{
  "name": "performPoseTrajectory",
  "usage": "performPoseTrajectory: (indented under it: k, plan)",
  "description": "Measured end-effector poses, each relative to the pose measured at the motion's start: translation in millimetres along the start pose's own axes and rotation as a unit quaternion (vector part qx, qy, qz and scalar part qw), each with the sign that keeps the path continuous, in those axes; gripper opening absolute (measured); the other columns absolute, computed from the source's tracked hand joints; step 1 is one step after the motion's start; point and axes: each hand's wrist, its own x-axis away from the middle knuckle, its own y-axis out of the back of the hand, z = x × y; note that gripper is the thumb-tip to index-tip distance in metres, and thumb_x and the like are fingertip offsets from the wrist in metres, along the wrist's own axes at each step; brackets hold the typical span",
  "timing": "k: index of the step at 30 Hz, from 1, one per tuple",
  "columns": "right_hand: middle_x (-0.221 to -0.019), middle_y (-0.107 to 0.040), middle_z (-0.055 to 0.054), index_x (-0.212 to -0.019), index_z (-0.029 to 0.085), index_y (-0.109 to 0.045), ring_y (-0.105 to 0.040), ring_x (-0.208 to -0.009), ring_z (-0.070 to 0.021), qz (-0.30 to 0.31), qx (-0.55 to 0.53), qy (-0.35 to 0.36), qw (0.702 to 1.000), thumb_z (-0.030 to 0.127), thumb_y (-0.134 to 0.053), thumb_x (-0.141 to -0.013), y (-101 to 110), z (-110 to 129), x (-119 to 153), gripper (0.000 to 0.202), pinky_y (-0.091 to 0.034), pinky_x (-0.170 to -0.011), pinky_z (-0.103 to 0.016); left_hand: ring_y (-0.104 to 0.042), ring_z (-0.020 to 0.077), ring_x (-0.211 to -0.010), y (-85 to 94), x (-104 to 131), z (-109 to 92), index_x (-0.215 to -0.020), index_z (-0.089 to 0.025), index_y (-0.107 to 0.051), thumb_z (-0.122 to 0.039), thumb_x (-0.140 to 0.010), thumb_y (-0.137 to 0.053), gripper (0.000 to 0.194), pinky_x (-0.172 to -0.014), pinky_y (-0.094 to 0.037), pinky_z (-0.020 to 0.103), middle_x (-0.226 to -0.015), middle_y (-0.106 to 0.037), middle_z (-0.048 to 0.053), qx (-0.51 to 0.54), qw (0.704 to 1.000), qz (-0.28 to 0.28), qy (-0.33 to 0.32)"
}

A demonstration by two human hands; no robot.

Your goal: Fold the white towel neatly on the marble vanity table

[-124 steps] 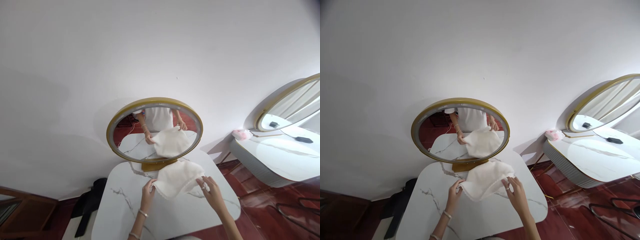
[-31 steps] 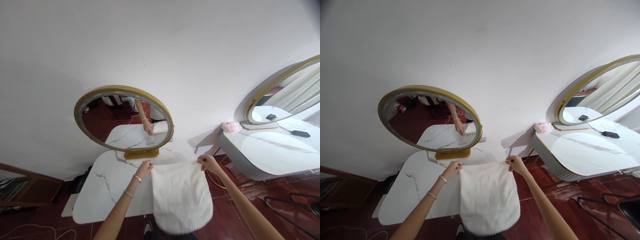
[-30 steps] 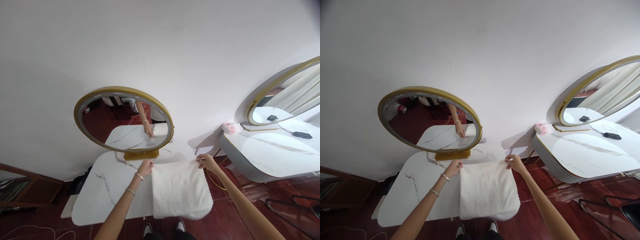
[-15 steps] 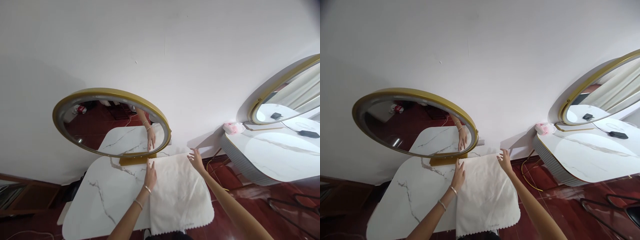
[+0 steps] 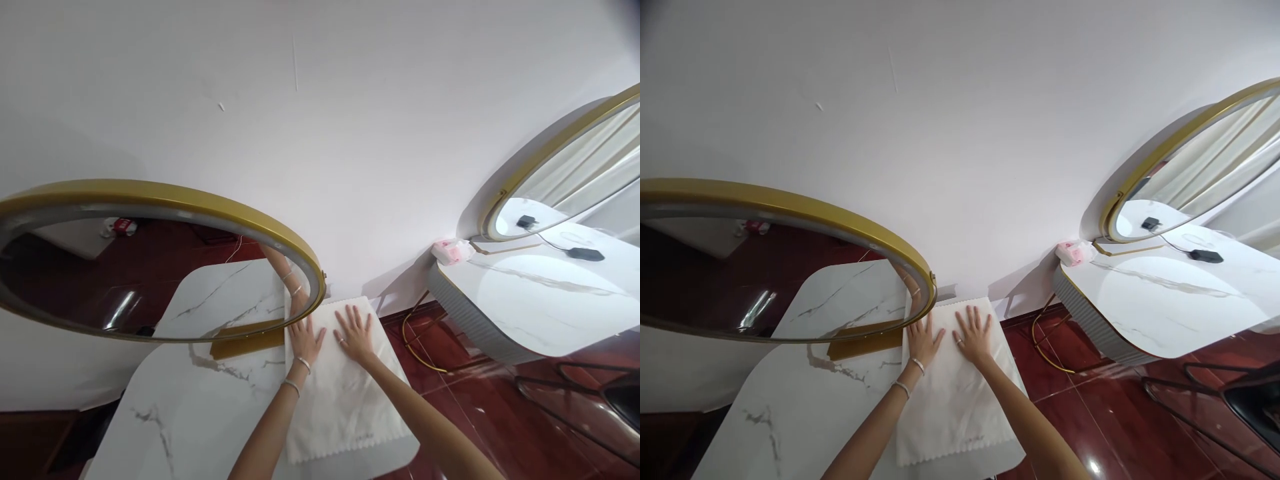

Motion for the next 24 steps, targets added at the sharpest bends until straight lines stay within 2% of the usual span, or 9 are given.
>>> performPoseTrajectory:
  k: [3,5,7,9,12,15,18,21,24]
  plan:
    - [-0.157,-0.012,-0.007,-0.148,0.033,-0.025,-0.008,-0.145,-0.0307,0.027,-0.01,-0.027,0.999,0.046,-0.034,-0.094,3.8,-2.2,-29.9,0.056,0.0,-0.109,-0.066,-0.04,0.038,-0.129,0.8,-34.4,0.0,-0.132,-0.01,-0.05,-0.049,-0.089,-0.047,0.058,-0.107,-0.03,0.054,-0.134,-0.051,0.02,0.016,0.999,0.023,-0.016]
    - [-0.157,-0.014,-0.006,-0.148,0.033,-0.027,-0.009,-0.145,-0.0308,0.052,-0.028,-0.033,0.998,0.049,-0.036,-0.094,8.7,-4.6,-46.7,0.057,-0.002,-0.109,-0.065,-0.043,0.0355,-0.128,1.4,-49.2,-1.6,-0.132,-0.013,-0.05,-0.046,-0.09,-0.045,0.053,-0.108,-0.031,0.05,-0.132,-0.054,0.017,0.027,0.999,0.026,-0.032]
    - [-0.156,-0.018,-0.007,-0.147,0.032,-0.03,-0.012,-0.144,-0.0302,0.067,-0.042,-0.033,0.996,0.051,-0.036,-0.093,14.9,-8.6,-55.0,0.057,-0.006,-0.111,-0.063,-0.041,0.0333,-0.13,1.8,-52.1,-6.0,-0.134,-0.016,-0.049,-0.039,-0.093,-0.04,0.047,-0.109,-0.03,0.049,-0.135,-0.053,0.014,0.036,0.998,0.026,-0.047]
    - [-0.155,-0.02,-0.009,-0.146,0.028,-0.033,-0.014,-0.144,-0.0297,0.066,-0.042,-0.037,0.996,0.051,-0.038,-0.093,19.9,-14.1,-49.4,0.058,-0.009,-0.113,-0.058,-0.036,0.03,-0.135,2.0,-40.6,-12.2,-0.136,-0.021,-0.047,-0.032,-0.095,-0.037,0.044,-0.112,-0.027,0.047,-0.142,-0.046,0.01,0.046,0.996,0.03,-0.07]
    - [-0.155,-0.02,-0.01,-0.147,0.024,-0.033,-0.014,-0.144,-0.0288,0.017,-0.026,-0.027,0.999,0.045,-0.036,-0.095,20.2,-23.5,-10.3,0.056,-0.01,-0.115,-0.054,-0.029,0.028,-0.14,2.4,0.3,-19.1,-0.139,-0.027,-0.044,-0.035,-0.094,-0.04,0.046,-0.114,-0.025,0.048,-0.15,-0.036,0.006,0.063,0.993,0.027,-0.096]
    - [-0.155,-0.021,-0.007,-0.149,0.027,-0.026,-0.017,-0.143,-0.028,-0.053,-0.011,0.009,0.998,0.045,-0.033,-0.096,13.2,-30.8,53.6,0.057,-0.015,-0.114,-0.055,-0.023,0.0283,-0.142,4.4,52.0,-18.4,-0.144,-0.029,-0.036,-0.038,-0.093,-0.043,0.053,-0.115,-0.024,0.05,-0.154,-0.027,0.006,0.059,0.995,0.004,-0.086]
    - [-0.155,-0.02,-0.006,-0.151,0.03,-0.016,-0.018,-0.143,-0.0304,-0.079,0.001,0.028,0.997,0.047,-0.036,-0.094,7.6,-32.7,111.0,0.063,-0.019,-0.113,-0.057,-0.018,0.0269,-0.144,6.6,90.0,-14.5,-0.148,-0.031,-0.027,-0.035,-0.092,-0.043,0.058,-0.115,-0.024,0.051,-0.156,-0.022,0.005,0.038,0.996,0.002,-0.081]
    - [-0.155,-0.019,-0.006,-0.151,0.031,-0.014,-0.017,-0.143,-0.0318,-0.078,0.006,0.033,0.996,0.048,-0.04,-0.092,6.5,-31.5,133.9,0.067,-0.024,-0.112,-0.054,-0.013,0.0284,-0.145,4.0,96.7,-16.8,-0.15,-0.028,-0.021,-0.028,-0.092,-0.041,0.061,-0.114,-0.024,0.054,-0.157,-0.015,0.007,0.039,0.995,0.007,-0.091]
    - [-0.156,-0.018,-0.007,-0.151,0.029,-0.016,-0.017,-0.143,-0.0314,-0.08,0.003,0.026,0.996,0.048,-0.039,-0.092,6.3,-31.8,120.0,0.066,-0.026,-0.111,-0.052,-0.014,0.0261,-0.145,-3.5,68.0,-29.2,-0.149,-0.026,-0.022,-0.018,-0.091,-0.036,0.06,-0.114,-0.024,0.052,-0.158,-0.014,0.008,0.067,0.984,0.046,-0.159]
